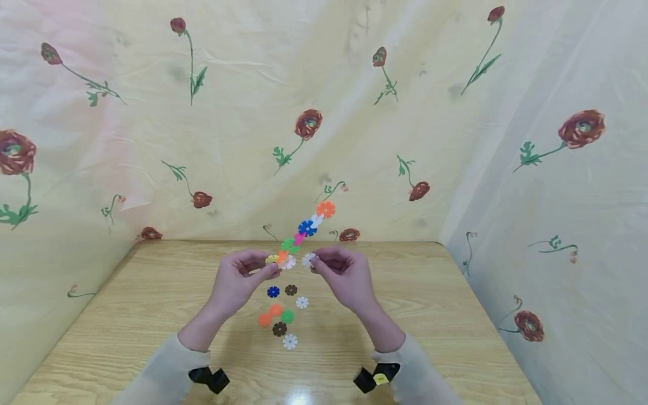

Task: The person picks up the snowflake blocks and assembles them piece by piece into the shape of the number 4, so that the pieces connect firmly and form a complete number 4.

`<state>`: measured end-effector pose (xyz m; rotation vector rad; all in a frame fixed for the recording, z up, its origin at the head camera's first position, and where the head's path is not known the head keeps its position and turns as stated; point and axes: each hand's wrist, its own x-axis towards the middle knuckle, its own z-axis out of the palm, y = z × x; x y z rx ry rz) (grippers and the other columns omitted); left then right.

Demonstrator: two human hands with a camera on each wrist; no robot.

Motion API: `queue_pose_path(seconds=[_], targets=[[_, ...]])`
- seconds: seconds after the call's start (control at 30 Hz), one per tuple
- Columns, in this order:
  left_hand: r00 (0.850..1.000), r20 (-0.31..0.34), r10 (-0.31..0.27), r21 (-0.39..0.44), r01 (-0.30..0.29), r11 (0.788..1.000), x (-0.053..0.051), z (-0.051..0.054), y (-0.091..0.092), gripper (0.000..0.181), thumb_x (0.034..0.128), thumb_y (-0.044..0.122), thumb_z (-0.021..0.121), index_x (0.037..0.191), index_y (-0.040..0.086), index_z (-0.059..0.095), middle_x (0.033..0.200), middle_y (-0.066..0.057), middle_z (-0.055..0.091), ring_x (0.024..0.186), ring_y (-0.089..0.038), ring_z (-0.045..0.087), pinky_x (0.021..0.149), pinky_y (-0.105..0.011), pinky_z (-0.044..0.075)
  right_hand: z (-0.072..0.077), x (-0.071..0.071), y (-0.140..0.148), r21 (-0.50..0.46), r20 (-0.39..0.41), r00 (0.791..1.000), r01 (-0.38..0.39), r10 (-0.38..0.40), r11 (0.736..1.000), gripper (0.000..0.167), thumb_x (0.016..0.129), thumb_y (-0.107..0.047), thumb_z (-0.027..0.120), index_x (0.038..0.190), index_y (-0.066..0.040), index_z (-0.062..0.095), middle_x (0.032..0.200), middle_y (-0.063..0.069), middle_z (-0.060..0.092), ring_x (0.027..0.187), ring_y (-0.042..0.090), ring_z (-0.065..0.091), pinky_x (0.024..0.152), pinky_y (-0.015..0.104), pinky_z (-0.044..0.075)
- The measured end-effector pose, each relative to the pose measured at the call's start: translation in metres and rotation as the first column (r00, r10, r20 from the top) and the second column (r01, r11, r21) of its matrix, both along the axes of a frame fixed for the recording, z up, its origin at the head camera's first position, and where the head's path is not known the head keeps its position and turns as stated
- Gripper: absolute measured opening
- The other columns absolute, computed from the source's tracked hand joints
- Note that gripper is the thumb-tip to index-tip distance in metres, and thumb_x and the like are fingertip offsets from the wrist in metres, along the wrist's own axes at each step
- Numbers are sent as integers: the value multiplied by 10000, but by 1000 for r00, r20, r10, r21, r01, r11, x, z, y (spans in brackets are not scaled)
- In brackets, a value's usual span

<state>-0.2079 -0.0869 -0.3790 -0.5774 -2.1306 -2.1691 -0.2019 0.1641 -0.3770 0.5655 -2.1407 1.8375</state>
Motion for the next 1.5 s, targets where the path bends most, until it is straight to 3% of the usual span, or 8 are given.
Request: queue_pose_path(seconds=[0.13,0.3,0.57,0.8,1.1,1.23,1.37,1.5], targets=[[1000,-21,-5,-2,5,1000,0,-1,1,202,942,0,778,1126,-75,743,1049,-289,754,840,-92,798,829,-341,665,3,2,-3,-21,-17,1000,-26,26,999,160,958,39,742,1100,110,727,972,-109,797,841,84,795,773,333,667],[999,-28,-17,-7,17,1000,0,-2,3,196,944,11,780,1118,-73,746,1037,-289,763,830,-86,798,819,-336,666,3,2,-6,-32,-51,997,-61,59,998,145,948,68,738,1085,116,724,991,-41,808,835,89,795,768,327,667],[999,-31,-31,-19,31,999,0,-4,4,181,943,16,782,1111,-48,763,1040,-263,783,831,-94,801,804,-360,669,-1,2,-9,-8,-120,991,-55,54,998,107,931,104,738,1038,106,740,962,317,753,806,78,791,733,329,666],[998,-46,-49,-33,48,998,0,-4,3,163,946,24,782,1096,-37,772,1034,-261,787,830,-95,802,769,-313,668,2,6,-7,54,-173,984,-42,51,998,86,916,124,741,992,86,756,932,290,766,798,35,781,701,328,664],[996,-44,-80,-52,78,996,0,-3,2,122,944,27,786,1046,-40,777,1007,-251,791,832,-130,812,762,-308,667,5,6,-4,76,-149,985,-73,84,994,70,917,129,738,974,91,754,928,287,768,804,39,785,712,319,662],[995,-42,-94,-66,92,994,0,-3,1,125,947,43,789,1052,-25,788,1002,-236,801,847,-169,818,670,-258,642,6,4,-2,80,-144,981,-117,128,990,66,917,139,732,967,100,748,912,297,759,809,48,789,709,329,663],[993,-48,-103,-54,101,993,0,-1,2,136,945,38,790,1057,-40,783,1003,-244,795,863,-204,821,734,-310,666,7,2,-2,86,-149,978,-135,147,987,40,925,126,730,960,108,738,912,299,756,811,56,790,707,330,663],[992,-58,-108,-32,107,994,-1,0,5,164,940,2,782,1090,-59,758,1051,-272,768,864,-156,814,822,-389,667,8,1,-2,97,-151,982,-96,110,991,56,930,106,737,980,85,754,926,275,769,805,56,786,703,306,661]])
